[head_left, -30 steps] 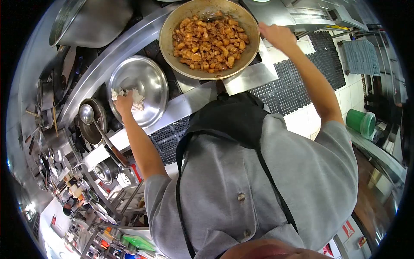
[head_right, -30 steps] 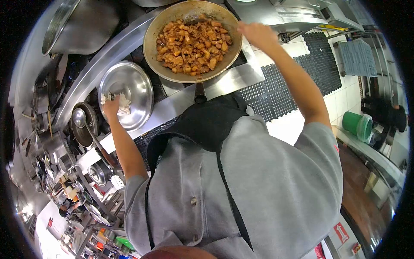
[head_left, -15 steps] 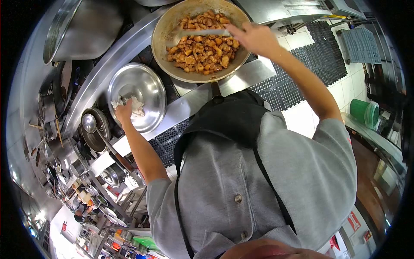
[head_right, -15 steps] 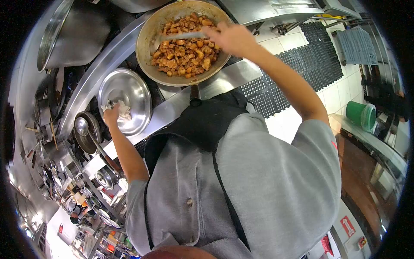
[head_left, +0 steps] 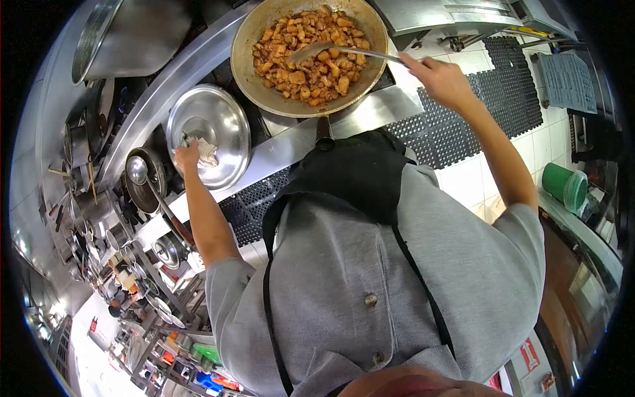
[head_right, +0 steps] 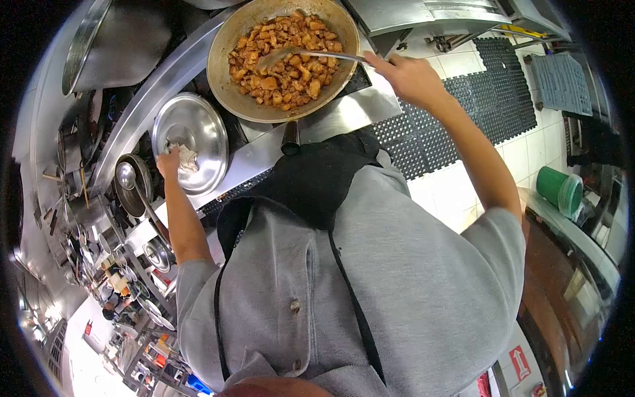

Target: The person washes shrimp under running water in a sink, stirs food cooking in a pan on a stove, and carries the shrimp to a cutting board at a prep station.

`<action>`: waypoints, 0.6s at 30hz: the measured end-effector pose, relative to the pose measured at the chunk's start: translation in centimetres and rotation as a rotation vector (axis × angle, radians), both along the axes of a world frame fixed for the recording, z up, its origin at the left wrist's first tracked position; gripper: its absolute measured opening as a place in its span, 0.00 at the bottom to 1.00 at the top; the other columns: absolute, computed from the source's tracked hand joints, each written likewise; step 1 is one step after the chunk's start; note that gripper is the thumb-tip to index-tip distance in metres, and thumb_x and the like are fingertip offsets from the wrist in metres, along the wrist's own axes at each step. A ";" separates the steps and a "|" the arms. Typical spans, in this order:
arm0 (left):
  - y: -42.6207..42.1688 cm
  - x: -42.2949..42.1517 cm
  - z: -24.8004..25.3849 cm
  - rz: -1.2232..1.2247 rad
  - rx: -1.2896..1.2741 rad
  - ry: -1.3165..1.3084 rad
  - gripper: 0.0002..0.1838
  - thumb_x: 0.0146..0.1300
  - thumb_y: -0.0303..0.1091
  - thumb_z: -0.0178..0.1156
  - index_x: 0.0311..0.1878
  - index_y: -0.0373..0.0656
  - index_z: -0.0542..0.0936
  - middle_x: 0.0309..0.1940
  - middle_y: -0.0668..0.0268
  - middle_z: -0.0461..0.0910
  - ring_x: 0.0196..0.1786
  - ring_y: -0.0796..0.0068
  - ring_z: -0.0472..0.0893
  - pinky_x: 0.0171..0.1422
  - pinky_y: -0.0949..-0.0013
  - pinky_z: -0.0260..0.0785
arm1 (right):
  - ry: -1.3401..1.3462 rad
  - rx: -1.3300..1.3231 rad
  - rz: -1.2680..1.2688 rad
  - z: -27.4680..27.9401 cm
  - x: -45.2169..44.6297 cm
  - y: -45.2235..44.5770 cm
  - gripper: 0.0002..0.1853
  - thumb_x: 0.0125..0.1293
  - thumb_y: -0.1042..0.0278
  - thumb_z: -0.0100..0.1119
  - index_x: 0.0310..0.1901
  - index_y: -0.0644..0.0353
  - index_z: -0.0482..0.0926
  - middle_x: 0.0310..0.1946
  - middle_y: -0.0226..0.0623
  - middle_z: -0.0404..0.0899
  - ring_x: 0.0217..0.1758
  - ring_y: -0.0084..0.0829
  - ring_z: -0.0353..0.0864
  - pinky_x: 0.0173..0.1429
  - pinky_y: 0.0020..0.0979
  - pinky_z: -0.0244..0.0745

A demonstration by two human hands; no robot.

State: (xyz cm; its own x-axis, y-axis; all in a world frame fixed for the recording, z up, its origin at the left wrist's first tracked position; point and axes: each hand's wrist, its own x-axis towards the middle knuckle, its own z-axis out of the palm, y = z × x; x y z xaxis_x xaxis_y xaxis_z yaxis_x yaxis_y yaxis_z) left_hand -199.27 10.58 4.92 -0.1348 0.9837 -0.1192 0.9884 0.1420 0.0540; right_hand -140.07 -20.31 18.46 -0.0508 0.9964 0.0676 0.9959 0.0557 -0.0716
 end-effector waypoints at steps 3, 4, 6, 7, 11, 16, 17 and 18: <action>-1.7 1.4 2.1 0.061 0.036 -0.009 0.35 0.52 0.57 0.61 0.44 0.27 0.81 0.46 0.39 0.79 0.54 0.44 0.78 0.61 0.53 0.69 | 0.247 0.033 -0.199 -1.6 0.3 -3.4 0.14 0.72 0.62 0.48 0.56 0.53 0.69 0.25 0.45 0.80 0.27 0.48 0.82 0.27 0.43 0.74; -2.4 1.9 3.1 0.063 0.034 -0.006 0.35 0.52 0.57 0.61 0.44 0.27 0.81 0.46 0.39 0.79 0.54 0.44 0.78 0.61 0.53 0.69 | 0.249 0.031 -0.197 -3.1 -0.3 -4.3 0.14 0.72 0.62 0.48 0.56 0.53 0.69 0.25 0.45 0.80 0.27 0.48 0.82 0.27 0.43 0.74; -4.0 3.1 5.6 0.150 0.052 -0.030 0.34 0.53 0.55 0.60 0.43 0.26 0.81 0.46 0.39 0.79 0.53 0.43 0.79 0.60 0.53 0.69 | 0.472 0.103 -0.384 -7.2 -2.1 -5.5 0.10 0.73 0.61 0.48 0.48 0.57 0.69 0.25 0.49 0.80 0.25 0.52 0.80 0.26 0.47 0.73; -4.5 3.3 6.3 0.149 0.089 -0.026 0.33 0.53 0.53 0.60 0.43 0.25 0.81 0.45 0.39 0.80 0.51 0.42 0.79 0.59 0.52 0.69 | 0.477 0.099 -0.381 -9.0 -2.8 -5.9 0.10 0.73 0.61 0.48 0.48 0.57 0.69 0.25 0.49 0.80 0.25 0.52 0.80 0.26 0.47 0.73; -6.7 5.7 10.3 0.118 0.178 -0.138 0.31 0.53 0.53 0.61 0.40 0.25 0.81 0.38 0.38 0.80 0.49 0.41 0.79 0.56 0.51 0.68 | 0.485 0.038 -0.393 -11.6 -4.1 -6.5 0.10 0.72 0.62 0.48 0.45 0.59 0.68 0.26 0.50 0.80 0.25 0.52 0.80 0.26 0.47 0.73; -8.9 14.4 15.9 0.019 0.329 -0.175 0.27 0.56 0.48 0.60 0.37 0.26 0.80 0.35 0.38 0.80 0.44 0.39 0.79 0.52 0.49 0.68 | 0.539 -0.049 -0.394 -10.8 -2.3 -6.0 0.10 0.73 0.61 0.47 0.46 0.58 0.68 0.24 0.51 0.79 0.26 0.54 0.79 0.28 0.48 0.72; -9.0 16.5 16.5 -0.047 0.346 -0.220 0.26 0.55 0.48 0.61 0.37 0.26 0.80 0.35 0.37 0.80 0.43 0.38 0.79 0.51 0.49 0.69 | 0.537 -0.037 -0.386 -10.5 -1.3 -5.4 0.10 0.73 0.61 0.47 0.46 0.58 0.68 0.24 0.51 0.79 0.26 0.54 0.79 0.28 0.48 0.72; -9.1 18.4 16.8 -0.113 0.359 -0.261 0.26 0.55 0.48 0.61 0.36 0.26 0.79 0.35 0.37 0.80 0.42 0.37 0.79 0.49 0.49 0.70 | 0.739 -0.039 -0.466 -9.9 -0.4 -4.9 0.11 0.73 0.60 0.46 0.46 0.59 0.69 0.21 0.47 0.77 0.22 0.48 0.77 0.25 0.44 0.71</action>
